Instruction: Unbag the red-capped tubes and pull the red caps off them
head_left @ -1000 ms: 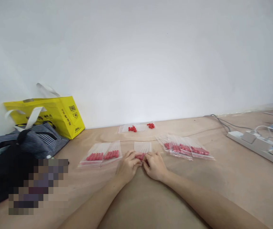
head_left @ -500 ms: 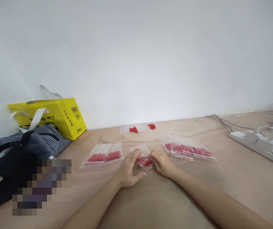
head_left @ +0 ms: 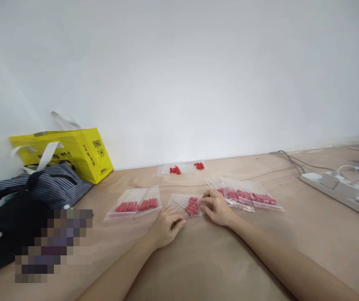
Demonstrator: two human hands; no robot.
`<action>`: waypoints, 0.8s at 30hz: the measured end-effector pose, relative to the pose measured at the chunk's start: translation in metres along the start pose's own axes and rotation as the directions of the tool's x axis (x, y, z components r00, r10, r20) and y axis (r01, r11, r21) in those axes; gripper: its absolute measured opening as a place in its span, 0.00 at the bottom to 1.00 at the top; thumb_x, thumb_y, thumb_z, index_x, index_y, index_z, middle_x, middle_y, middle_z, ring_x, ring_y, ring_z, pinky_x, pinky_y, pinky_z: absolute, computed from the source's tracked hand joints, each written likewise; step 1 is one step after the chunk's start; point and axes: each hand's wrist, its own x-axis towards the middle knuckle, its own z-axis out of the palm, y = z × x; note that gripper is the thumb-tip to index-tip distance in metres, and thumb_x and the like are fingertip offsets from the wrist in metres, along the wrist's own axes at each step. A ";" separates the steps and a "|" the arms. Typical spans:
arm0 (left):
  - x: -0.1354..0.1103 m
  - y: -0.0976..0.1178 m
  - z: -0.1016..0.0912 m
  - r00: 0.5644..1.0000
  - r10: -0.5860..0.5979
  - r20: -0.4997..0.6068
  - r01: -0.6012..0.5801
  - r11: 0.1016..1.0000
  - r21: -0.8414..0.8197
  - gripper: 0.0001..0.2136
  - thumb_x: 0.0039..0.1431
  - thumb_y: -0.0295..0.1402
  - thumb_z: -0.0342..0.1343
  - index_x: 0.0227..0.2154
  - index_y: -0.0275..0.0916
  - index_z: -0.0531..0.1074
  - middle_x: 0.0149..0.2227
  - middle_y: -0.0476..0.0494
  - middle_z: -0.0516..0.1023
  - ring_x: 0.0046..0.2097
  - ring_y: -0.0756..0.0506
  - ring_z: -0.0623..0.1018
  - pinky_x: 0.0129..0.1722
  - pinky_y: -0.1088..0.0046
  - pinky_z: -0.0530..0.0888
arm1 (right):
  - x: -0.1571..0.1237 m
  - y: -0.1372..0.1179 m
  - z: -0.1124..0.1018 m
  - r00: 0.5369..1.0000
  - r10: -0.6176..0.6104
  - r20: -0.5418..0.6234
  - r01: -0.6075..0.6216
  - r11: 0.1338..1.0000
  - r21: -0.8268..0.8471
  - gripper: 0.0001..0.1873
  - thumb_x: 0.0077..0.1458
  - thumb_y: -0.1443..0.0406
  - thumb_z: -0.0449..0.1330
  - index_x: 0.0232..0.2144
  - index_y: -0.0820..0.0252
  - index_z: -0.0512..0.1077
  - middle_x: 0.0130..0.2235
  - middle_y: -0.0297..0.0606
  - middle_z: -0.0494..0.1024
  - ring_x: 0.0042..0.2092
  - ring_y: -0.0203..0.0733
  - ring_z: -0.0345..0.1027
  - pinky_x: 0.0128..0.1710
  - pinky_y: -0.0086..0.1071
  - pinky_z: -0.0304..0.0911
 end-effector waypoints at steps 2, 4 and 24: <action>0.001 -0.002 0.000 0.999 -0.014 -0.048 0.012 1.000 -0.027 0.10 0.57 0.32 0.45 0.24 0.39 0.69 0.29 0.46 0.70 0.35 0.48 0.70 0.38 0.70 0.67 | 0.001 -0.005 -0.003 0.998 0.035 0.049 -0.035 0.999 -0.008 0.08 0.45 0.67 0.57 0.31 0.57 0.72 0.34 0.37 0.67 0.39 0.41 0.59 0.40 0.35 0.53; 0.002 -0.006 0.001 0.993 -0.043 -0.110 0.037 0.998 -0.060 0.07 0.56 0.31 0.46 0.30 0.39 0.69 0.36 0.45 0.70 0.41 0.47 0.69 0.42 0.69 0.66 | 0.001 -0.010 -0.005 0.991 0.042 0.127 -0.045 0.999 0.023 0.11 0.43 0.64 0.60 0.34 0.56 0.72 0.34 0.37 0.67 0.39 0.41 0.59 0.40 0.34 0.53; 0.000 0.005 0.007 0.984 -0.161 -0.070 0.148 0.975 -0.164 0.10 0.56 0.29 0.45 0.40 0.39 0.68 0.39 0.43 0.71 0.41 0.46 0.71 0.42 0.68 0.69 | 0.010 -0.025 0.014 0.949 0.239 0.205 -0.307 0.852 0.424 0.15 0.40 0.70 0.58 0.35 0.59 0.73 0.24 0.28 0.68 0.22 0.29 0.52 0.22 0.22 0.51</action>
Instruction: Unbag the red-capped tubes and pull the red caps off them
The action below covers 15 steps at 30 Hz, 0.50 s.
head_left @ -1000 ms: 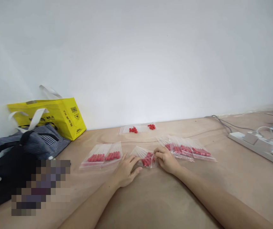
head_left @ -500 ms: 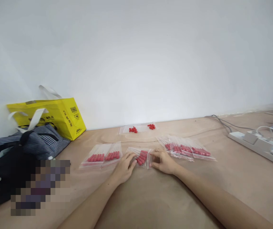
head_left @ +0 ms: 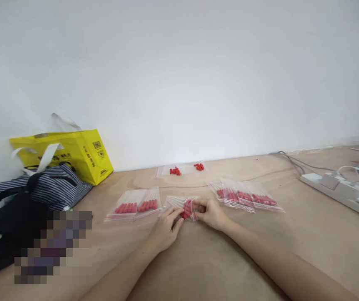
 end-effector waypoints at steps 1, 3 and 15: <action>0.001 -0.002 -0.001 1.000 -0.002 -0.001 0.002 1.000 0.006 0.10 0.56 0.29 0.45 0.39 0.39 0.68 0.38 0.43 0.72 0.40 0.46 0.71 0.41 0.68 0.69 | 0.000 -0.001 0.000 1.000 -0.001 -0.013 0.001 1.000 0.000 0.16 0.40 0.69 0.59 0.36 0.59 0.73 0.25 0.29 0.69 0.23 0.28 0.52 0.22 0.22 0.51; 0.002 -0.005 -0.003 1.000 -0.001 -0.014 0.002 0.999 0.032 0.10 0.56 0.30 0.45 0.38 0.39 0.69 0.36 0.44 0.72 0.39 0.46 0.71 0.40 0.67 0.69 | -0.001 -0.002 -0.001 1.000 -0.025 -0.018 0.025 1.000 0.003 0.18 0.38 0.67 0.61 0.37 0.58 0.73 0.29 0.30 0.71 0.23 0.28 0.53 0.23 0.23 0.51; -0.008 -0.017 -0.018 0.994 -0.004 0.108 0.002 1.000 0.024 0.16 0.53 0.33 0.50 0.47 0.42 0.64 0.48 0.43 0.68 0.49 0.45 0.68 0.48 0.65 0.65 | 0.003 0.004 -0.003 0.967 -0.041 0.253 0.000 0.987 0.159 0.19 0.35 0.63 0.64 0.35 0.61 0.71 0.25 0.29 0.69 0.26 0.31 0.58 0.26 0.25 0.55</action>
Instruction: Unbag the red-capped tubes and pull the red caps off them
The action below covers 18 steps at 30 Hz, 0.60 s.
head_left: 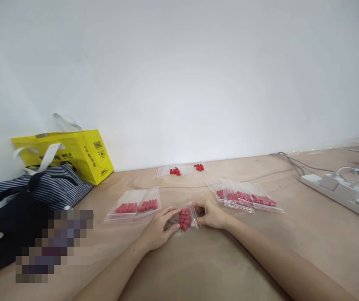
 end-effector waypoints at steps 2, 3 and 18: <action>0.000 0.001 0.001 1.000 -0.010 -0.013 0.010 1.000 -0.008 0.16 0.53 0.33 0.51 0.46 0.42 0.65 0.47 0.43 0.69 0.48 0.45 0.69 0.48 0.65 0.66 | 0.003 0.002 0.005 1.000 0.024 -0.013 -0.023 0.998 0.050 0.19 0.34 0.62 0.65 0.32 0.62 0.70 0.25 0.30 0.69 0.27 0.32 0.60 0.26 0.25 0.56; 0.001 0.002 0.001 1.000 -0.011 -0.022 0.011 1.000 -0.011 0.15 0.53 0.33 0.51 0.45 0.42 0.65 0.46 0.43 0.70 0.47 0.45 0.69 0.47 0.65 0.66 | 0.004 0.002 0.007 0.999 0.037 -0.033 -0.035 0.998 0.051 0.19 0.33 0.61 0.66 0.31 0.62 0.70 0.26 0.30 0.69 0.27 0.32 0.60 0.26 0.25 0.56; 0.002 0.001 0.001 0.998 -0.040 -0.044 0.040 0.999 -0.015 0.16 0.53 0.34 0.51 0.46 0.41 0.65 0.46 0.43 0.70 0.46 0.44 0.70 0.46 0.65 0.67 | 0.000 -0.009 0.017 0.987 -0.008 -0.158 -0.007 0.996 -0.092 0.03 0.41 0.73 0.55 0.22 0.62 0.65 0.20 0.26 0.63 0.23 0.28 0.55 0.23 0.22 0.53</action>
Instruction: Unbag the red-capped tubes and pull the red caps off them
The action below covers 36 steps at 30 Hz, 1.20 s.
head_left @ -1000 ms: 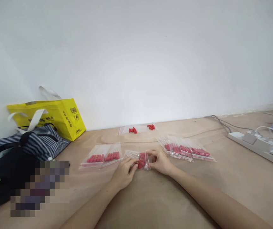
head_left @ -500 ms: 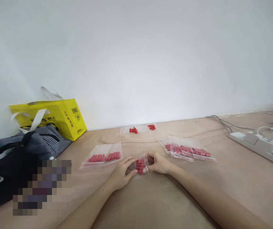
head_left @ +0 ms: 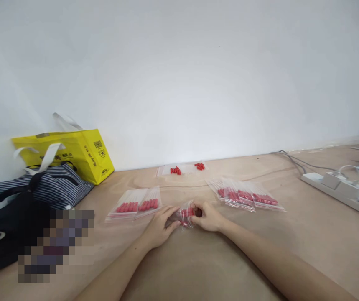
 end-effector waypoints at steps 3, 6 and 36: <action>0.000 -0.001 -0.001 1.000 -0.019 0.013 0.019 1.000 0.003 0.16 0.53 0.35 0.51 0.46 0.41 0.65 0.45 0.43 0.71 0.46 0.44 0.70 0.46 0.65 0.67 | -0.005 0.004 -0.013 0.998 0.027 -0.056 -0.027 1.000 -0.015 0.02 0.42 0.72 0.54 0.22 0.62 0.64 0.20 0.26 0.62 0.22 0.28 0.55 0.22 0.22 0.52; -0.001 -0.002 -0.001 1.000 -0.020 0.019 0.020 1.000 0.011 0.16 0.53 0.35 0.51 0.46 0.41 0.65 0.45 0.43 0.71 0.46 0.45 0.70 0.46 0.65 0.67 | -0.011 0.010 -0.023 0.996 -0.010 -0.092 0.008 1.000 -0.019 0.10 0.42 0.70 0.57 0.32 0.62 0.66 0.24 0.28 0.66 0.25 0.30 0.58 0.25 0.24 0.56; -0.012 -0.009 -0.004 0.988 -0.140 -0.059 0.146 0.983 0.109 0.15 0.53 0.36 0.49 0.43 0.39 0.68 0.45 0.42 0.71 0.47 0.44 0.69 0.47 0.64 0.66 | -0.038 0.013 -0.035 0.950 -0.088 -0.300 -0.159 0.690 -0.706 0.02 0.46 0.68 0.51 0.24 0.60 0.63 0.27 0.34 0.69 0.28 0.35 0.61 0.25 0.26 0.48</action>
